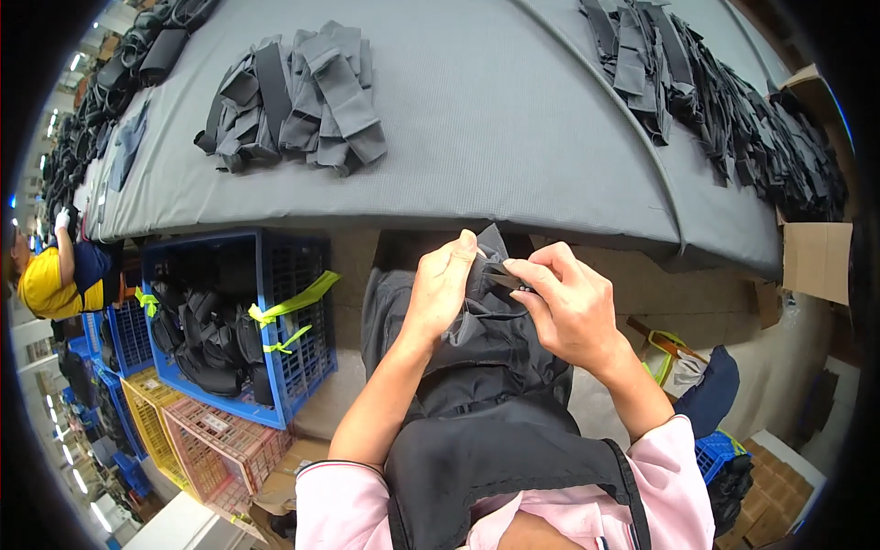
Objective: Manually assembling and trimming fabric straps or components using small cutters.
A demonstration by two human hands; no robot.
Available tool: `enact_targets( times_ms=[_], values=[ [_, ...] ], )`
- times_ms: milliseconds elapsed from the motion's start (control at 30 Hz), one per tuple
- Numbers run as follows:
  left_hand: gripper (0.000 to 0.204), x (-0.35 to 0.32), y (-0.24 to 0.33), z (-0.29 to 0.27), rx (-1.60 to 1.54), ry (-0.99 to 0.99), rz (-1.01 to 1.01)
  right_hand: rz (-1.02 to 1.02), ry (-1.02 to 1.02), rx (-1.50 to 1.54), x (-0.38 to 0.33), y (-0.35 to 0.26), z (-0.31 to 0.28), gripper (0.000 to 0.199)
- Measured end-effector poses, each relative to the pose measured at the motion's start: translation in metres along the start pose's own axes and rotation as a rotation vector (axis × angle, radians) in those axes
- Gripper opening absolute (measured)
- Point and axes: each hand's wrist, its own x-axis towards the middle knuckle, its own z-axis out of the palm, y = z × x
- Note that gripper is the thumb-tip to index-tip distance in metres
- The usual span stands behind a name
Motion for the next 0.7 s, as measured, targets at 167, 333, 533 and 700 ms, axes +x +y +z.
enact_targets(
  times_ms=[167,333,533,700],
  values=[
    [0.044,0.0,0.0,0.0,-0.004,-0.031,0.026,-0.1,0.045,-0.06,0.001,0.001,0.006,0.033],
    [0.045,0.007,0.0,0.002,-0.02,-0.024,-0.023,-0.114,0.054,-0.106,0.002,0.004,0.008,0.034],
    [0.039,0.006,-0.002,-0.003,0.038,-0.008,-0.005,-0.056,0.079,-0.031,0.002,-0.001,0.004,0.034],
    [0.034,0.011,-0.019,-0.006,0.024,-0.024,0.101,-0.039,0.056,0.029,0.01,-0.001,0.01,0.027]
  ],
)
